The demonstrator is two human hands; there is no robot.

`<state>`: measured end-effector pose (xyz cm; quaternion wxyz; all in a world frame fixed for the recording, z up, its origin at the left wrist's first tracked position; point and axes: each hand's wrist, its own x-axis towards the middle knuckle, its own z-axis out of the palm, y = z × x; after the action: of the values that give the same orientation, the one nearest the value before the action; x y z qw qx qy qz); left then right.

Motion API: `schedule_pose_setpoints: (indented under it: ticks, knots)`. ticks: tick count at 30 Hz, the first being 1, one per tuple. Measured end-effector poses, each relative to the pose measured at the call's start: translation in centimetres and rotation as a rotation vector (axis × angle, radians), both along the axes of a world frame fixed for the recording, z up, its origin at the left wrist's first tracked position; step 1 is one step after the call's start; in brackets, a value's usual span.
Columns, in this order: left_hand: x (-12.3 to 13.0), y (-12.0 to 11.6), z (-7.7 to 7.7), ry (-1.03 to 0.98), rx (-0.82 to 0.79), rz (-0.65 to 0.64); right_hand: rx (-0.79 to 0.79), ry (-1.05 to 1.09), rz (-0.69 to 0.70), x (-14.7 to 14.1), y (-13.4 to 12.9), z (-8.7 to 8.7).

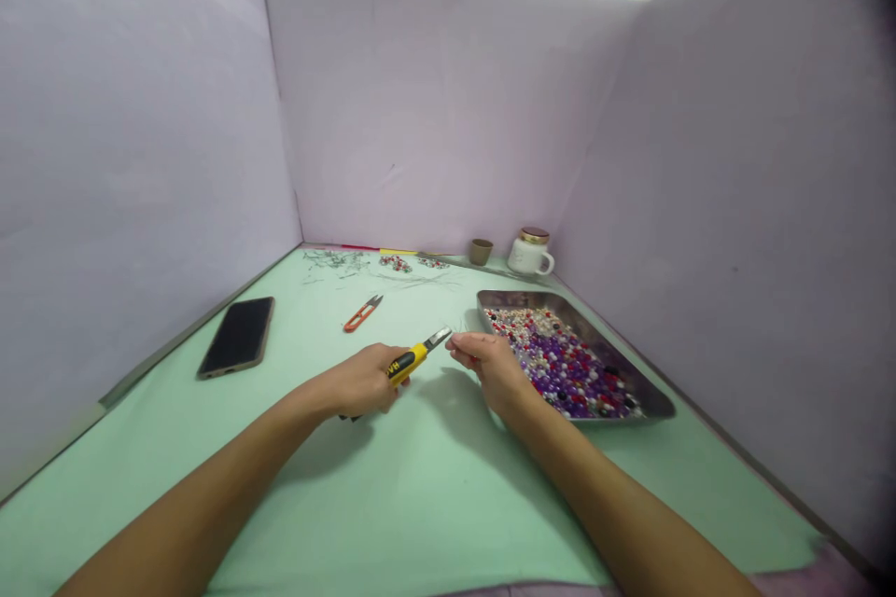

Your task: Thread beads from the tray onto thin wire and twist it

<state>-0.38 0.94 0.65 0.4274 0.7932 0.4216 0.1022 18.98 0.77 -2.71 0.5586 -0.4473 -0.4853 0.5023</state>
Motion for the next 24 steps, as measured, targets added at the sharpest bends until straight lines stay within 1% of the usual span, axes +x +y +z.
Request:
schedule_pose_setpoints:
  ticks: [3, 10, 12, 14, 17, 19, 22, 24]
  knots:
    - [0.0, -0.1, -0.1, -0.002, 0.021, 0.003, -0.048, 0.085, 0.056, 0.0, 0.0, -0.1]
    - [0.2, -0.3, -0.5, -0.011, 0.066, 0.042, -0.164, 0.262, 0.154, 0.0, -0.2, 0.4]
    - [0.4, -0.4, -0.4, -0.032, 0.078, 0.053, -0.193, 0.316, 0.182, 0.1, -0.2, 0.5]
    - [0.5, -0.6, -0.2, -0.048, 0.053, 0.065, -0.216, 0.352, 0.207, 0.2, -0.2, 0.6]
    - [0.5, -1.0, 0.7, -0.127, -0.101, 0.045, -0.193, 0.356, 0.247, 0.3, -0.2, 0.8]
    - [0.4, -1.3, 1.2, -0.244, -0.253, 0.004, -0.101, 0.324, 0.252, 0.4, -0.2, 0.9]
    - [0.1, -1.3, 1.6, -0.414, -0.452, -0.062, 0.064, 0.182, 0.234, 0.8, 0.0, 0.8]
    - [-0.1, -1.1, 1.5, -0.481, -0.548, -0.101, 0.13, 0.045, 0.221, 1.1, 0.2, 0.6]
